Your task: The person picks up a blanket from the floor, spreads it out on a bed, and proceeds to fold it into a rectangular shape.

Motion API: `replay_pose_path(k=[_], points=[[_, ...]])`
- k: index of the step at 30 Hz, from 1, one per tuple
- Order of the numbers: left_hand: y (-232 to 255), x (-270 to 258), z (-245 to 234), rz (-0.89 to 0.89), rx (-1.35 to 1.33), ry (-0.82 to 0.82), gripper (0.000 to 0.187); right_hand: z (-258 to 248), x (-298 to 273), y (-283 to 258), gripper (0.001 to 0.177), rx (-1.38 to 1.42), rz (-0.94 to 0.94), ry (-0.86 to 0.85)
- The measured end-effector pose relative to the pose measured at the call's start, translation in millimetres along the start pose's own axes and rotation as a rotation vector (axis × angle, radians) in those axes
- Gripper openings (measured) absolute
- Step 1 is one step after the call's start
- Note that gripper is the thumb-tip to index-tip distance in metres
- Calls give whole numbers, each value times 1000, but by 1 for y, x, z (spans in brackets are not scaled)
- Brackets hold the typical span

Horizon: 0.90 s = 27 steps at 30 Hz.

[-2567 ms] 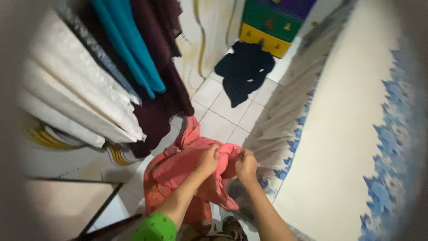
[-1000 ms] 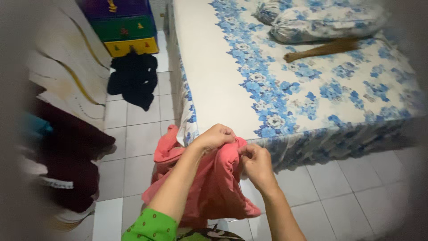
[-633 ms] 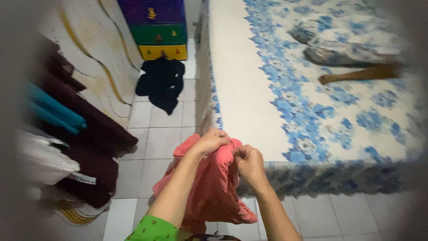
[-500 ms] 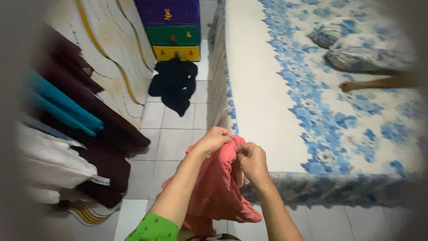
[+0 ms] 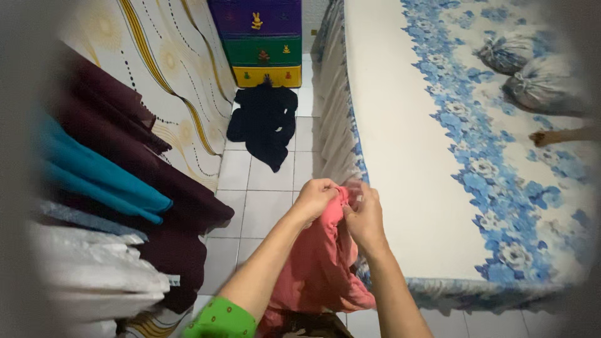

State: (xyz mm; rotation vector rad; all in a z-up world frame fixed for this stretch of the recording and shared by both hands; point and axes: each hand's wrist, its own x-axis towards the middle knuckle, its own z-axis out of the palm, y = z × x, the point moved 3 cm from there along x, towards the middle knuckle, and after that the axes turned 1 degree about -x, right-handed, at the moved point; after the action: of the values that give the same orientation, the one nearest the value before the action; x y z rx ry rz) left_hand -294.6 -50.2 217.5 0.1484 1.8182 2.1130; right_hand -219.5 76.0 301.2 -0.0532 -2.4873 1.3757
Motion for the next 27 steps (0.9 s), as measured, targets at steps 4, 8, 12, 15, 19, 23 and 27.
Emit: replay_pose_path(k=[4, 8, 12, 15, 19, 23, 27], points=[[22, 38, -13, 28, 103, 22, 13, 16, 48, 8, 72, 11, 182, -78], [57, 82, -25, 51, 305, 43, 14, 32, 105, 23, 46, -95, 111, -41], [76, 123, -30, 52, 331, 70, 17, 42, 151, 42, 20, -110, 141, 28], [76, 144, -30, 116, 236, 42, 23, 45, 179, 49, 16, -123, 152, 103], [95, 159, -30, 396, 227, -96, 36, 40, 209, 58, 12, 30, 220, 189], [109, 166, -20, 233, 671, -103, 86, 29, 236, 73, 11, 48, 292, 319], [103, 194, -19, 371, 853, 2, 73, 19, 264, 81, 8, 210, 220, 534]])
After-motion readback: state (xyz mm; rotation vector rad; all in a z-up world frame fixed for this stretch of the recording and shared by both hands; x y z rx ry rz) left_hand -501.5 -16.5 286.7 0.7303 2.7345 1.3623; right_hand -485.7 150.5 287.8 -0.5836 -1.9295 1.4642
